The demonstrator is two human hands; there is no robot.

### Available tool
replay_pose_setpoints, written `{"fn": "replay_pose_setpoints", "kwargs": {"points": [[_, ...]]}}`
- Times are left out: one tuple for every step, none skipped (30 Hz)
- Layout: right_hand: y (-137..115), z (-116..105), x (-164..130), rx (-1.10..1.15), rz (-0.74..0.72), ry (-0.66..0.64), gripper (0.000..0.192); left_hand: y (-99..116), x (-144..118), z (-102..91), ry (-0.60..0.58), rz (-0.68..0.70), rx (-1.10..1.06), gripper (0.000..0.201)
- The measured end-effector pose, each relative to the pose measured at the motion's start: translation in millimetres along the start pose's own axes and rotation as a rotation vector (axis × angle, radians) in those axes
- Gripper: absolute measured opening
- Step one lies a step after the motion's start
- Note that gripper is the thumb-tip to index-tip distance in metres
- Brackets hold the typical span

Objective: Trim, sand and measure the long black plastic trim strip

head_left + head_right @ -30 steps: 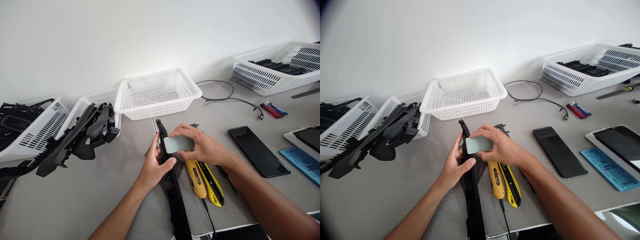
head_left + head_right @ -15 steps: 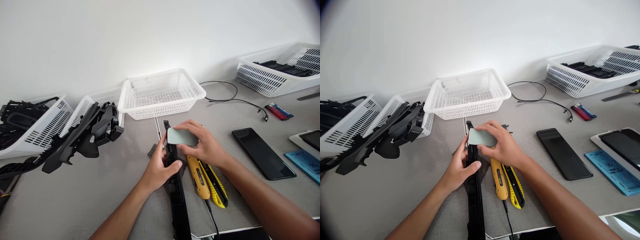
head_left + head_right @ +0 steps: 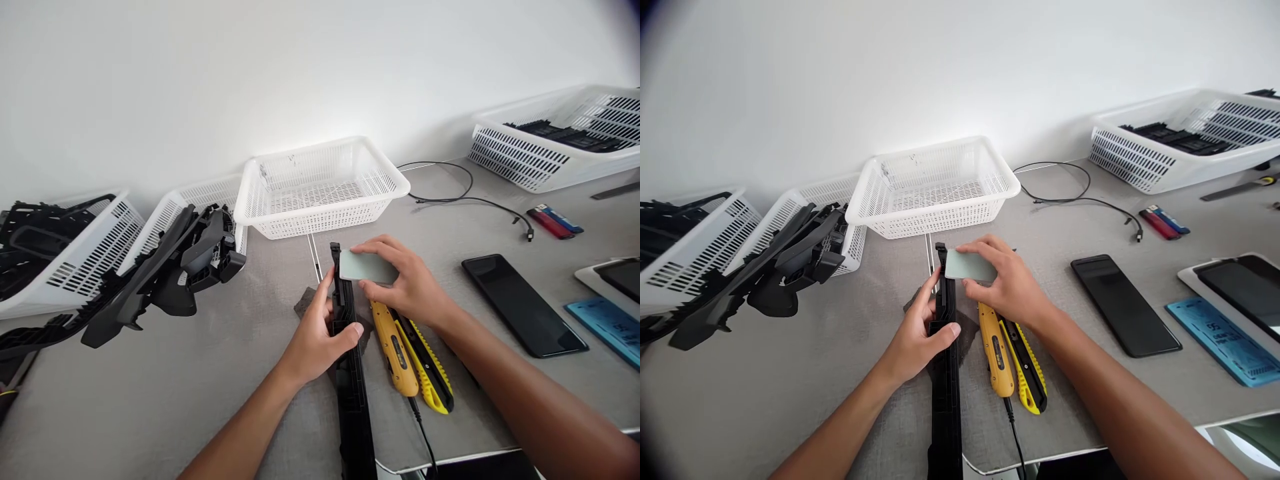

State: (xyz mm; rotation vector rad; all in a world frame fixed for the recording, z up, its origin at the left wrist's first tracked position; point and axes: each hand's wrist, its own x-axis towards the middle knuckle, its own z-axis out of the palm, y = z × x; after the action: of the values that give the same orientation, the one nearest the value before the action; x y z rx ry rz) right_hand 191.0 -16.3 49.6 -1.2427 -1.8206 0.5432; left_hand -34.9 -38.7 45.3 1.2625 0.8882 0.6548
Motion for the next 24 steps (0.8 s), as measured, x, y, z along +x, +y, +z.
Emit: {"fn": "replay_pose_setpoints", "kwargs": {"points": [[1.3,-0.9,0.4,-0.014,0.006,0.006,0.047,-0.2,0.0,0.0,0.004,0.004,0.004,0.109],[2.6,-1.9,0.7,-0.029,0.008,0.007,0.048,-0.6,0.2,-0.1,0.006,0.010,0.009,0.108],[3.6,-3.2,1.0,-0.041,0.000,0.001,0.049,-1.1,0.3,-0.2,0.007,0.019,0.014,0.107],[4.4,-4.6,1.3,-0.049,-0.015,-0.013,0.050,-1.6,0.5,-0.4,0.005,0.031,0.017,0.106],[4.9,-5.9,1.6,-0.053,-0.037,-0.031,0.051,-2.1,0.6,-0.5,0.003,0.044,0.018,0.105],[5.0,-7.1,1.7,-0.055,-0.061,-0.050,0.051,-2.4,0.7,-0.7,0.002,0.054,0.019,0.103],[4.9,-7.9,1.8,-0.059,-0.080,-0.063,0.051,-2.5,0.7,-0.8,0.003,0.059,0.021,0.102],[4.7,-8.4,1.8,-0.066,-0.091,-0.065,0.051,-2.4,0.6,-0.9,0.006,0.058,0.024,0.101],[4.4,-8.6,1.7,-0.077,-0.093,-0.058,0.051,-2.2,0.5,-1.0,0.010,0.054,0.028,0.100],[4.1,-8.4,1.5,-0.090,-0.090,-0.046,0.051,-1.8,0.3,-1.1,0.013,0.047,0.031,0.100],[4.0,-8.1,1.4,-0.101,-0.087,-0.037,0.051,-1.4,0.1,-1.1,0.014,0.041,0.033,0.100],[4.0,-7.8,1.2,-0.107,-0.086,-0.035,0.051,-1.0,-0.1,-1.0,0.014,0.037,0.034,0.100],[4.1,-7.4,1.0,-0.106,-0.089,-0.042,0.051,-0.8,-0.2,-0.9,0.013,0.037,0.034,0.099],[4.3,-7.2,0.9,-0.101,-0.095,-0.055,0.050,-0.6,-0.2,-0.8,0.011,0.038,0.035,0.099],[4.5,-7.1,0.8,-0.095,-0.100,-0.064,0.050,-0.5,-0.2,-0.6,0.011,0.040,0.039,0.098],[4.6,-7.2,0.7,-0.093,-0.097,-0.066,0.050,-0.4,-0.1,-0.4,0.013,0.043,0.045,0.098],[4.5,-7.3,0.8,-0.093,-0.088,-0.062,0.050,-0.4,0.1,-0.3,0.020,0.048,0.053,0.098],[4.1,-7.4,0.8,-0.092,-0.077,-0.058,0.050,-0.5,0.2,-0.1,0.028,0.051,0.060,0.098],[3.5,-7.6,0.9,-0.086,-0.068,-0.060,0.050,-0.7,0.3,0.1,0.037,0.052,0.066,0.099],[2.7,-7.7,1.0,-0.074,-0.062,-0.075,0.049,-0.9,0.4,0.2,0.048,0.047,0.069,0.101],[1.8,-7.8,1.1,-0.055,-0.060,-0.104,0.048,-1.2,0.5,0.4,0.058,0.038,0.071,0.103],[1.0,-7.6,1.1,-0.030,-0.063,-0.140,0.046,-1.6,0.6,0.5,0.068,0.026,0.070,0.106],[0.2,-7.4,1.0,-0.009,-0.065,-0.173,0.043,-2.1,0.8,0.7,0.078,0.014,0.066,0.109],[-0.4,-6.9,0.9,0.006,-0.062,-0.191,0.041,-2.7,0.9,0.8,0.090,0.007,0.059,0.111]]}}
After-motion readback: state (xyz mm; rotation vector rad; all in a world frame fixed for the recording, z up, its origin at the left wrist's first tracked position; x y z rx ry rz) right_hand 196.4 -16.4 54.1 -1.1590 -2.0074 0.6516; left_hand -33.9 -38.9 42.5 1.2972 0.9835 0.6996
